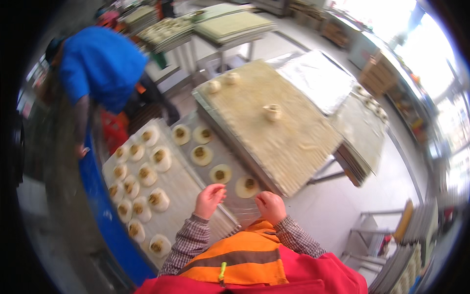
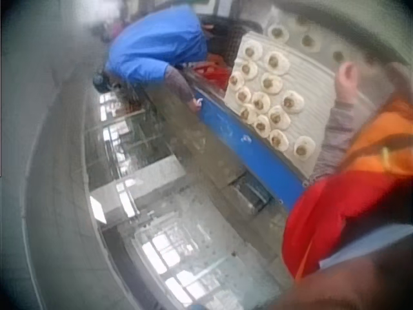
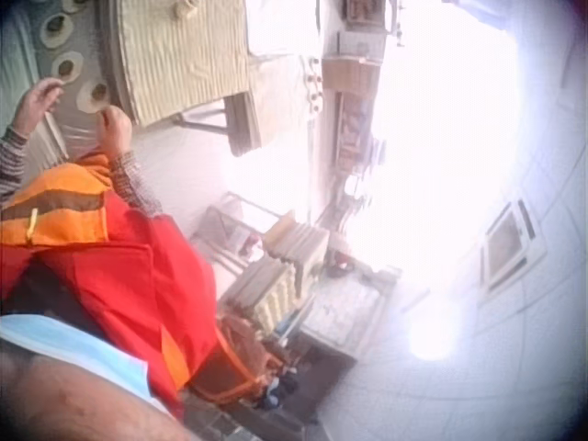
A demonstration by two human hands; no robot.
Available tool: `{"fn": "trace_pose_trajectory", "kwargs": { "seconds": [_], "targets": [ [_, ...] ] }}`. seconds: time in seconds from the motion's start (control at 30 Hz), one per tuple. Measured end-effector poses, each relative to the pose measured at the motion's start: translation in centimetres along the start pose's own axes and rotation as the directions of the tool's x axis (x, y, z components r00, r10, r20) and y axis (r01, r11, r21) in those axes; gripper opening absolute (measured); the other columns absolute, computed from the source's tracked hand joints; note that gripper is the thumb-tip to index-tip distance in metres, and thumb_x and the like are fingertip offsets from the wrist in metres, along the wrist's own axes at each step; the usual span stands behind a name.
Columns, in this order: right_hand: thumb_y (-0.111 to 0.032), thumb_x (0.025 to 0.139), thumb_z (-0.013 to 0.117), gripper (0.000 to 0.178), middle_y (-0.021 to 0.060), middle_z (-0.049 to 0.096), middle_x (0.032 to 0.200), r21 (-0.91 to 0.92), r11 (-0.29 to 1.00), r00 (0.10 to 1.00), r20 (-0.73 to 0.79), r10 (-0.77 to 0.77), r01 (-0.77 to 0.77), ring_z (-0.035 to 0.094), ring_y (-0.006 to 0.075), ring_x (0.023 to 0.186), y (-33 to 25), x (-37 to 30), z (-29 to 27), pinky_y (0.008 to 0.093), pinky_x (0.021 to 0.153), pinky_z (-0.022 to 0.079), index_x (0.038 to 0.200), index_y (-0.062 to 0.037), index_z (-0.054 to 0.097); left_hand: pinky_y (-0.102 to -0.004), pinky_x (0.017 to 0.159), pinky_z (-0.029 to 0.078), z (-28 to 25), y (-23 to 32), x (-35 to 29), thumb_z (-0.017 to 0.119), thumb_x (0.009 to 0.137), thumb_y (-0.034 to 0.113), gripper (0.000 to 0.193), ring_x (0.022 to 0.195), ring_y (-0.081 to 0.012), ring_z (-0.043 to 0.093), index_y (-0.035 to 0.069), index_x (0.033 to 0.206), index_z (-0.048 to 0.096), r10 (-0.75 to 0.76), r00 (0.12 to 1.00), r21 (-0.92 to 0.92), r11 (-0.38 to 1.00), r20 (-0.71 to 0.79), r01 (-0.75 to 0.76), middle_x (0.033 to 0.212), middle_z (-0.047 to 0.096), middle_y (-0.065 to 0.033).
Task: The person repeatedly picks up round dough discs with filling, folds and pleats them into buns by hand, and places them on trays or a conveyor belt. The person also moves trays of filled dough discs and transfers finished buns between surfaces.
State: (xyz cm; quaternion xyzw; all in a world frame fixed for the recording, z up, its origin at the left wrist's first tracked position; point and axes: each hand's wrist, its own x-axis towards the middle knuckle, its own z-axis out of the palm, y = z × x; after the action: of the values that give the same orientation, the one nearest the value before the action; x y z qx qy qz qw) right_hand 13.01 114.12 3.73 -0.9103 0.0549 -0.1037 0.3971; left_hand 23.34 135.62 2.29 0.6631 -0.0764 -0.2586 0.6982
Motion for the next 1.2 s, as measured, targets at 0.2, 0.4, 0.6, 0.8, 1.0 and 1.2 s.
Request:
{"fn": "trace_pose_trajectory", "kwargs": {
  "seconds": [0.2,0.4,0.6,0.8,1.0,1.2],
  "targets": [
    [-0.002,0.081,0.063,0.034,0.0077,0.059,0.102,0.296,0.935,0.937,-0.226,0.266,-0.194,0.061,0.0138,0.074,3.7,3.5,-6.6,0.0262,0.063,0.051,0.114,-0.0050,0.055,-0.0216,0.060,0.049,3.7,2.1,5.2,0.059,0.090,0.014,0.020,0.069,-0.0074,0.060,0.001,0.106,0.061,0.009,1.000,0.109,0.994,-0.008,-0.008,0.084,0.066,-0.0032],
    [-0.013,0.086,0.063,0.023,0.0096,0.066,0.081,0.306,0.926,0.966,-0.065,0.251,-0.220,0.064,0.0138,0.067,13.1,16.2,-12.4,0.0263,0.060,0.051,0.103,0.0021,0.063,-0.0233,0.057,0.049,9.9,3.9,20.8,0.058,0.091,0.022,0.041,0.076,-0.0115,0.060,-0.001,0.125,0.051,0.058,0.998,0.367,0.929,-0.001,-0.054,0.095,0.064,-0.0052],
    [-0.025,0.085,0.066,0.036,0.0099,0.066,0.076,0.333,0.879,0.933,0.236,0.273,-0.341,0.063,0.0144,0.061,18.1,30.6,-10.8,0.0278,0.054,0.052,0.107,0.0028,0.061,-0.0279,0.052,0.050,15.8,3.8,30.8,0.050,0.093,0.041,0.044,0.068,-0.0136,0.060,0.004,0.116,0.057,-0.196,0.953,0.185,0.953,-0.233,0.241,0.086,0.063,-0.0068],
    [-0.010,0.080,0.070,0.023,0.0092,0.065,0.073,0.423,0.854,0.921,0.361,0.146,-0.302,0.062,0.0128,0.059,17.4,30.8,-10.5,0.0257,0.050,0.050,0.093,0.0052,0.059,-0.0334,0.057,0.050,18.8,2.8,31.0,0.068,0.079,0.036,0.040,0.065,-0.0202,0.061,0.000,0.092,0.057,0.079,0.866,0.407,0.901,-0.493,0.149,0.077,0.062,-0.0110],
    [-0.002,0.081,0.067,0.016,0.0110,0.066,0.077,0.605,0.785,0.954,0.293,-0.062,-0.135,0.065,0.0148,0.066,13.7,28.8,-12.6,0.0264,0.057,0.055,0.092,0.0066,0.060,-0.0262,0.062,0.048,19.9,5.8,25.3,0.069,0.083,0.031,0.039,0.074,-0.0109,0.057,0.001,0.102,0.052,0.181,0.815,0.221,0.973,-0.551,-0.067,0.091,0.060,-0.0058],
    [-0.007,0.089,0.062,0.015,0.0126,0.066,0.085,0.808,0.403,0.818,0.537,-0.206,-0.429,0.066,0.0198,0.069,6.5,25.9,-11.6,0.0305,0.061,0.058,0.095,0.0057,0.058,-0.0184,0.057,0.043,16.3,8.5,15.7,0.069,0.085,0.028,0.053,0.068,-0.0041,0.052,0.002,0.127,0.048,0.328,0.783,0.074,0.937,-0.528,-0.342,0.098,0.057,-0.0016]
  ]
}}
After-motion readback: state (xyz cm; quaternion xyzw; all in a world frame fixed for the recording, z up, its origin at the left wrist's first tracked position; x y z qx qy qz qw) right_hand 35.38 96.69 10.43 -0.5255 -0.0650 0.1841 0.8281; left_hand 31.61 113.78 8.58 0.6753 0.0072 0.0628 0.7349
